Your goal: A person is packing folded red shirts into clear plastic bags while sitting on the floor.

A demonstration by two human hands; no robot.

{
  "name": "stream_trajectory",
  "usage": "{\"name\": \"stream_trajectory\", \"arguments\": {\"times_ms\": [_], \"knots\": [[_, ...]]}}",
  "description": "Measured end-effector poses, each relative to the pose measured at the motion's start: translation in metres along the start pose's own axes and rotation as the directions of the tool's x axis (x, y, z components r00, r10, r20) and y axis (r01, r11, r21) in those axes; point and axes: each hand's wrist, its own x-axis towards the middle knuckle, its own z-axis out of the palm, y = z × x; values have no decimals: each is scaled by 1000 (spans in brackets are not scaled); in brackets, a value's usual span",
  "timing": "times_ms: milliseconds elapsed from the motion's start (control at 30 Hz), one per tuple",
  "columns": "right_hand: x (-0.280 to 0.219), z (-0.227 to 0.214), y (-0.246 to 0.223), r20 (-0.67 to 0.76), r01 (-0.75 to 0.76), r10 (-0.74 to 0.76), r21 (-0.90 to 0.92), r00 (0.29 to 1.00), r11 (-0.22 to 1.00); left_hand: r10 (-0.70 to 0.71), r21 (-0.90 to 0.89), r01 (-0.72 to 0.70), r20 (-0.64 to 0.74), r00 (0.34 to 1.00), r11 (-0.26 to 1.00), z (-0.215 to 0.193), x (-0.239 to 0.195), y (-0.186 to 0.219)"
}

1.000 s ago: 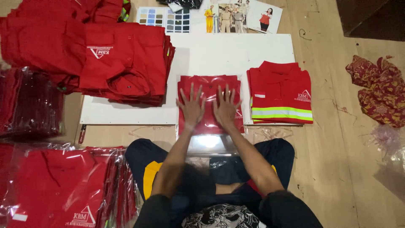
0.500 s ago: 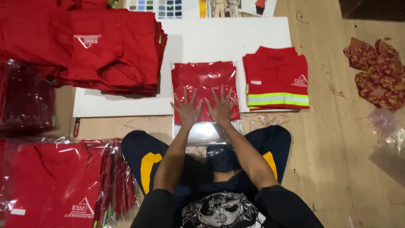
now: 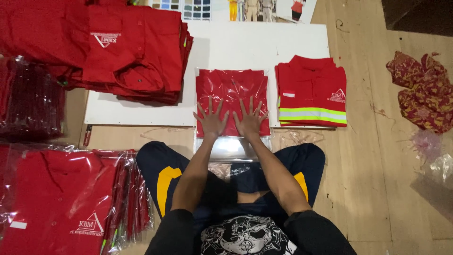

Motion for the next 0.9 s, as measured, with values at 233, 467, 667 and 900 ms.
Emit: {"name": "stream_trajectory", "arguments": {"times_ms": [233,467,667,900], "knots": [[-10,-32,3,58,-51,46,100,997,994,113,-127,-97,122,986,987,-15,4,-30],[33,34,54,-161,-302,352,270,922,914,-240,-591,130,-111,964,796,4,24,-51],[43,29,71,-60,-338,514,688,856,642,-331,-695,266,43,943,668,30,75,-60],[24,4,67,46,-339,452,731,891,593,-239,-742,272,154,959,613,-8,48,-56]]}}
